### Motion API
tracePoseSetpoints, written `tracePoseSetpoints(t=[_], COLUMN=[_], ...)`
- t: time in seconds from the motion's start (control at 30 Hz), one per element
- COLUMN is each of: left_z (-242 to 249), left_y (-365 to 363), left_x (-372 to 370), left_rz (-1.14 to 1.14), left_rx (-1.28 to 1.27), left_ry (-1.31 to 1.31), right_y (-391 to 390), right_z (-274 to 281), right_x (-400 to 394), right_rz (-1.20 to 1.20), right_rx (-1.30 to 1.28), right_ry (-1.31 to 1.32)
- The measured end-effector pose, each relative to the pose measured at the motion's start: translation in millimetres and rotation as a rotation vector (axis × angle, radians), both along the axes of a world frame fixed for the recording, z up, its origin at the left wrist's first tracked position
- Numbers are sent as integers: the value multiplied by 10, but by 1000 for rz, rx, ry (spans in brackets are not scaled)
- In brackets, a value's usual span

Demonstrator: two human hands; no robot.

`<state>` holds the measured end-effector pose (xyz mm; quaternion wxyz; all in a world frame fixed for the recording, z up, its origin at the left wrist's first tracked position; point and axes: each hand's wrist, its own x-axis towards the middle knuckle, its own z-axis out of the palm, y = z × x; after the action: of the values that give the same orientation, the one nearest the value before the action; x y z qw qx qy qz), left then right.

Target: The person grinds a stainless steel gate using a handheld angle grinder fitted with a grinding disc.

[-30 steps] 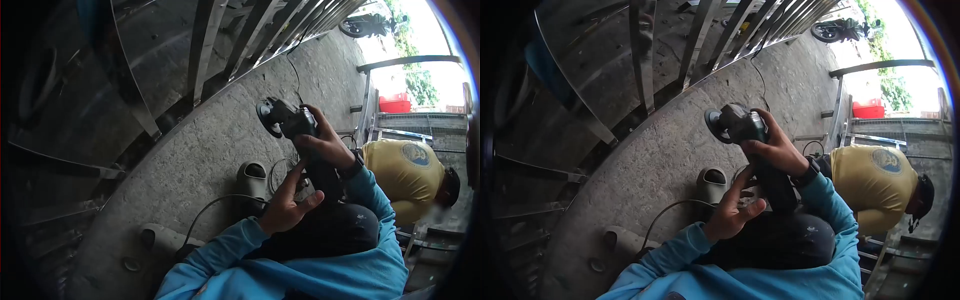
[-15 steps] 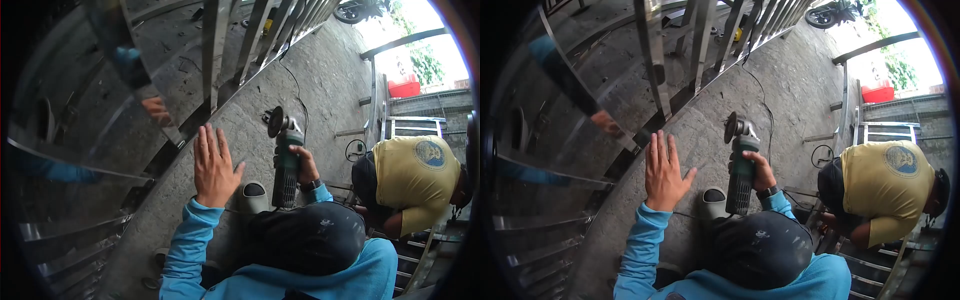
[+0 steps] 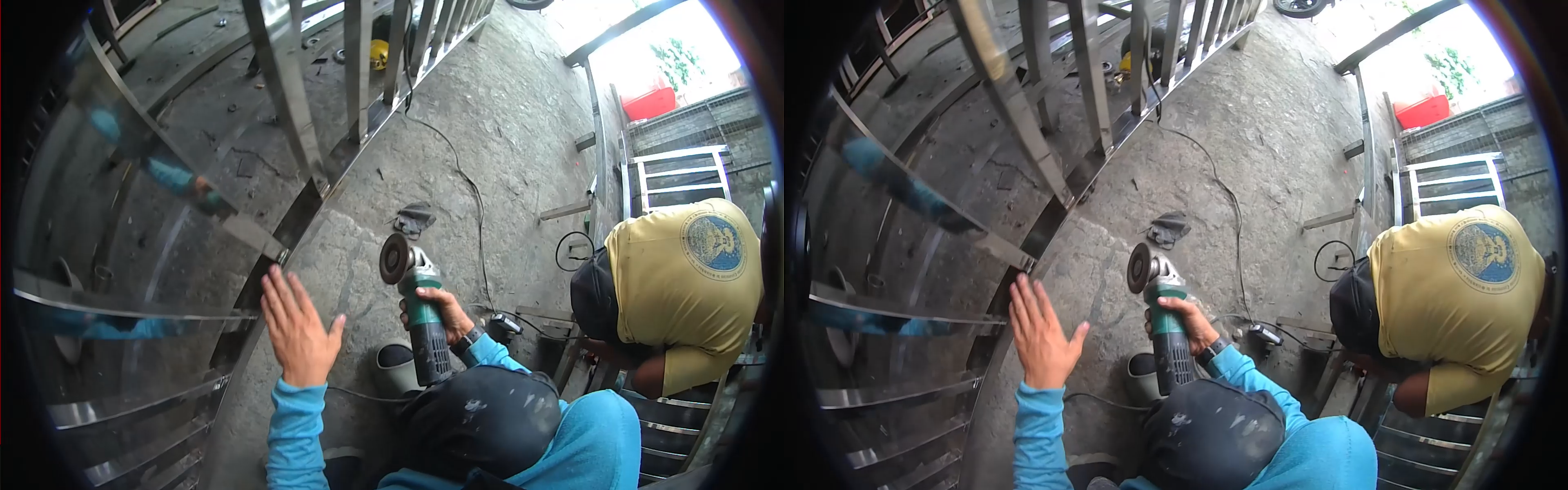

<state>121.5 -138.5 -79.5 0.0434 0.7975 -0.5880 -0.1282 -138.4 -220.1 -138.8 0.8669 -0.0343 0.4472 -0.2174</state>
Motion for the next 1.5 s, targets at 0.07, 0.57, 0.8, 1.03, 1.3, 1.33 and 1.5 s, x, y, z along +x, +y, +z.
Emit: tracePoseSetpoints(t=[0.07,0.57,0.8,1.03,1.3,1.33,1.5], left_z=[42,72,191,1,-7,-19,-274], left_y=[66,-63,121,-161,-322,-493,-1209], left_x=[-22,54,-32,-78,-263,-292,-311], left_rz=[24,123,144,72,-38,-126,-47], left_rx=[20,176,262,182,-41,-109,143], left_ry=[-20,-101,-69,-78,-21,-52,-214], right_y=[-34,-35,40,42,17,9,-2], right_z=[-31,-133,-154,-98,-80,-81,-38], right_x=[23,-166,-280,-254,-254,-253,-261], right_rz=[13,-57,-107,-74,-59,-63,-81], right_rx=[-10,31,51,22,19,7,3], right_ry=[-22,-188,-194,-150,-172,-168,-145])
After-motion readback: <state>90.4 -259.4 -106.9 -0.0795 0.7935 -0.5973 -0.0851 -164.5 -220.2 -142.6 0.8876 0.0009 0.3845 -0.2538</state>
